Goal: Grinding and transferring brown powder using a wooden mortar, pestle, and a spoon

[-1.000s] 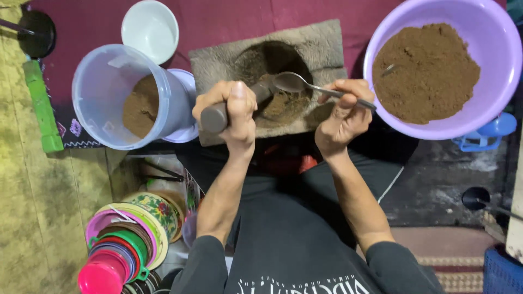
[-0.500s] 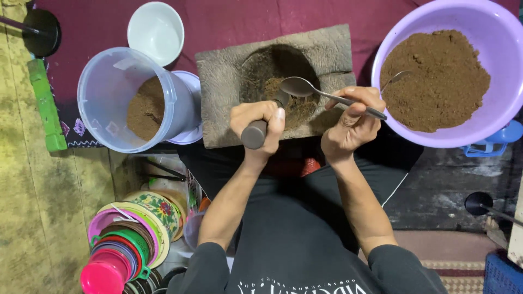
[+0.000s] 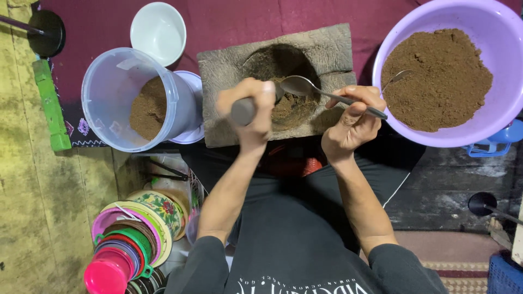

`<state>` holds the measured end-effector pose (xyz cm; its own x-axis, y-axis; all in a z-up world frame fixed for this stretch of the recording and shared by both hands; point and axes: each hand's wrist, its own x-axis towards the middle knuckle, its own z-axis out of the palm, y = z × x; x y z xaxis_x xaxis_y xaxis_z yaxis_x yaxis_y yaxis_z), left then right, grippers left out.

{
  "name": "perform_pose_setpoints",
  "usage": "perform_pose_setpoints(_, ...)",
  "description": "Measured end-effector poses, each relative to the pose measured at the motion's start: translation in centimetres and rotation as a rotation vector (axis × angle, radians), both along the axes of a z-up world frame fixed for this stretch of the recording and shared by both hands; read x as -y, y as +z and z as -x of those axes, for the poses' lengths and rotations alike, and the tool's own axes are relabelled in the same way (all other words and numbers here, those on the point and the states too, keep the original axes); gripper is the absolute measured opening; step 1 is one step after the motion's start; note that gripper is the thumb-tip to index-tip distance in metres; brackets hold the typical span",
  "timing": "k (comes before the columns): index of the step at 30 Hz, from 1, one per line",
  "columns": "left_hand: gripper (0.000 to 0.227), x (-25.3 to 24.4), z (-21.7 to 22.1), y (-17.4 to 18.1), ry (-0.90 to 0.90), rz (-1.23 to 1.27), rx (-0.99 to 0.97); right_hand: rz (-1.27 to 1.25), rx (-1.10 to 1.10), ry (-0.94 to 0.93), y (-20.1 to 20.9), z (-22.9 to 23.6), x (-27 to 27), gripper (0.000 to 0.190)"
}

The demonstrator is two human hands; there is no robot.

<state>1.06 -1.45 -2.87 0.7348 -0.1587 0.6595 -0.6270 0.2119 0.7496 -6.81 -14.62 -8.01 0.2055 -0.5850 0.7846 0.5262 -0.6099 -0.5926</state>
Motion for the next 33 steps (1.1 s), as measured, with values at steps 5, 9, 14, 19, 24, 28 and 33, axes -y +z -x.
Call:
perform_pose_setpoints(5,0.039,1.0,1.8,-1.1,-0.063,-0.12,-0.017,-0.04,-0.04,-0.017,0.6,-0.2,-0.3,0.043)
perform_pose_setpoints(9,0.045,0.5,2.8,-1.2,-0.186,-0.137,0.027,-0.039,-0.045,0.0,0.9,0.1,-0.5,0.042)
perform_pose_setpoints(14,0.046,-1.0,0.5,-2.8,-0.232,0.037,0.035,-0.017,-0.063,0.0,1.5,0.1,-0.8,0.042)
perform_pose_setpoints(19,0.045,-1.4,0.7,0.8,-0.346,0.162,0.03,-0.057,-0.069,0.007,0.9,0.1,-1.0,0.042)
perform_pose_setpoints(24,0.04,-0.5,1.3,-2.1,-0.115,0.09,0.056,-0.052,-0.078,-0.013,0.9,-0.1,-1.0,0.042)
perform_pose_setpoints(28,0.048,0.2,2.7,-2.1,-0.097,0.006,-0.031,-0.053,-0.112,-0.005,0.7,0.0,-0.7,0.042)
perform_pose_setpoints(33,0.046,-0.1,2.1,-4.2,-0.121,0.026,0.0,-0.05,-0.09,0.028,0.4,-0.1,-0.9,0.04)
